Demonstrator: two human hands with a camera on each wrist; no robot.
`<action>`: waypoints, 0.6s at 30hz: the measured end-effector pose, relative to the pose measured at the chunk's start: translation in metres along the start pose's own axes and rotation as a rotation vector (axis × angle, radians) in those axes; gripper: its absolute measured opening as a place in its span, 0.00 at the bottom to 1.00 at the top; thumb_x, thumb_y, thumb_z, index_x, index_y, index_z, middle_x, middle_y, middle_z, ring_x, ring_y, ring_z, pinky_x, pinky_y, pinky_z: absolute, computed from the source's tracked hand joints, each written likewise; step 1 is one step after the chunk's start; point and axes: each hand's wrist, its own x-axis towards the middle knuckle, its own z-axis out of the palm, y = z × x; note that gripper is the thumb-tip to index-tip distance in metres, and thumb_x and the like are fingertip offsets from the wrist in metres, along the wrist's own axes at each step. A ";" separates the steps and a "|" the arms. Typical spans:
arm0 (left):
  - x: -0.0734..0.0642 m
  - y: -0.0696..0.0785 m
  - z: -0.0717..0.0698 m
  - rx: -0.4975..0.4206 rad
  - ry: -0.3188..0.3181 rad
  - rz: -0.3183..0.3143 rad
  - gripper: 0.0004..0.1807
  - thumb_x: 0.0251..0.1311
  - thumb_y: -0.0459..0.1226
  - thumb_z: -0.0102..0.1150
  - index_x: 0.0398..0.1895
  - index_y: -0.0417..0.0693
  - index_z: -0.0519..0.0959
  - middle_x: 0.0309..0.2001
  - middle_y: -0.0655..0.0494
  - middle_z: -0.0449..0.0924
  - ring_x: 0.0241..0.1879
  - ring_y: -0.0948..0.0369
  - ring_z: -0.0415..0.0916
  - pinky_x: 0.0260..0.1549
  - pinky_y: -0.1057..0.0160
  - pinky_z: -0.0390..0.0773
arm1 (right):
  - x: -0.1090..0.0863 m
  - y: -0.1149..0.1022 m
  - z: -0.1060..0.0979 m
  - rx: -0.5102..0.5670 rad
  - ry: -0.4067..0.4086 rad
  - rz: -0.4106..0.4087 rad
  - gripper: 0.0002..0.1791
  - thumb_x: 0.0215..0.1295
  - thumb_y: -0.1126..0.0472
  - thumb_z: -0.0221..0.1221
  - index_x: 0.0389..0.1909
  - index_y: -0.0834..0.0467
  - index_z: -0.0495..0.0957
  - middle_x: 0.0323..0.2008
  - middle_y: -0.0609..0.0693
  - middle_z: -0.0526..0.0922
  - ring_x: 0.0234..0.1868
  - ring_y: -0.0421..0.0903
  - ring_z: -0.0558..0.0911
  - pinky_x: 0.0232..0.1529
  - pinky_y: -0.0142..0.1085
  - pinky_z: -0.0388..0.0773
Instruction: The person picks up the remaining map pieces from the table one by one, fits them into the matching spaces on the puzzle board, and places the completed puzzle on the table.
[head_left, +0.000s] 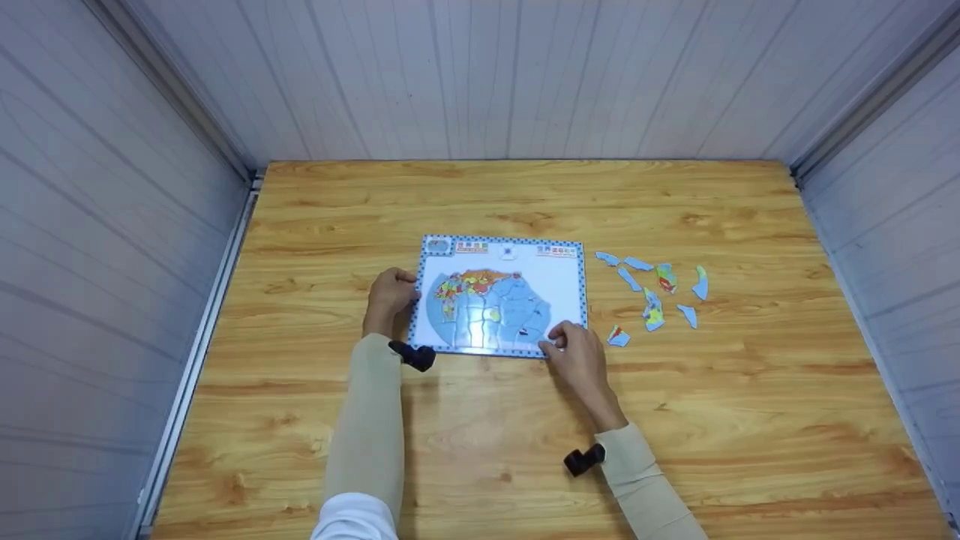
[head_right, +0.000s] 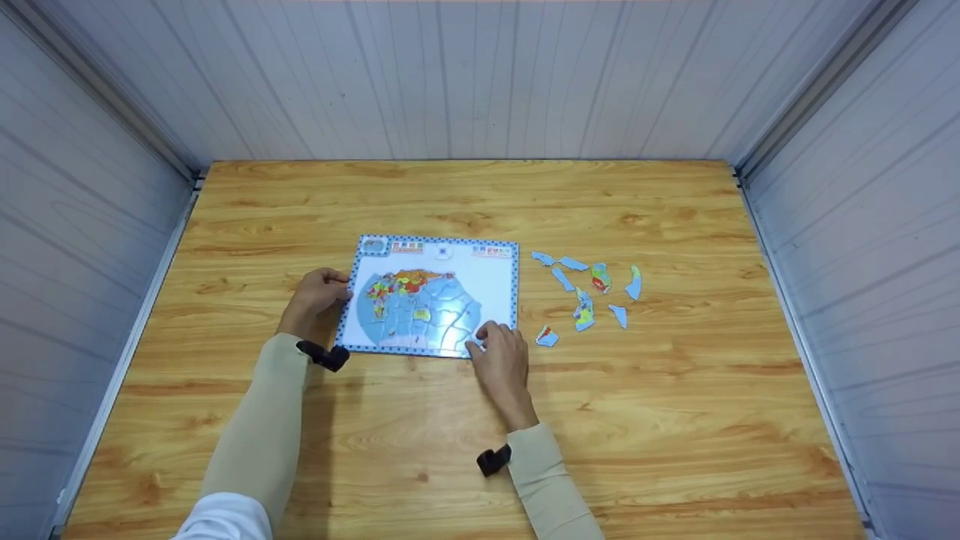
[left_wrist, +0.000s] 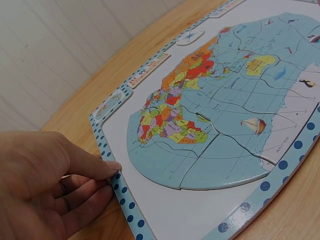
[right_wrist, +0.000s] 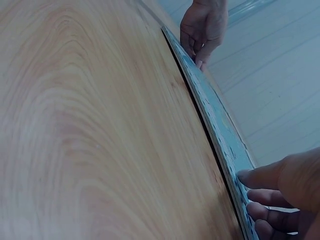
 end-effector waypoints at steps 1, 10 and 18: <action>0.000 0.000 0.000 -0.004 0.000 -0.002 0.15 0.61 0.31 0.53 0.51 0.42 0.73 0.54 0.45 0.74 0.52 0.52 0.70 0.55 0.54 0.71 | 0.000 0.000 0.000 0.005 -0.002 0.001 0.10 0.56 0.55 0.67 0.34 0.57 0.80 0.29 0.49 0.81 0.32 0.46 0.76 0.37 0.40 0.71; 0.002 0.000 0.000 -0.023 0.001 -0.016 0.16 0.60 0.28 0.53 0.52 0.41 0.72 0.52 0.44 0.73 0.50 0.51 0.71 0.53 0.54 0.71 | -0.002 0.004 -0.011 0.159 -0.012 -0.006 0.12 0.58 0.58 0.66 0.41 0.59 0.80 0.34 0.51 0.81 0.37 0.47 0.78 0.41 0.42 0.75; 0.000 0.000 0.001 -0.042 -0.005 -0.029 0.15 0.61 0.29 0.53 0.51 0.42 0.73 0.53 0.45 0.74 0.52 0.52 0.71 0.54 0.55 0.71 | -0.001 0.016 -0.022 0.289 -0.018 -0.012 0.12 0.61 0.60 0.64 0.44 0.61 0.79 0.36 0.53 0.80 0.38 0.47 0.77 0.41 0.37 0.74</action>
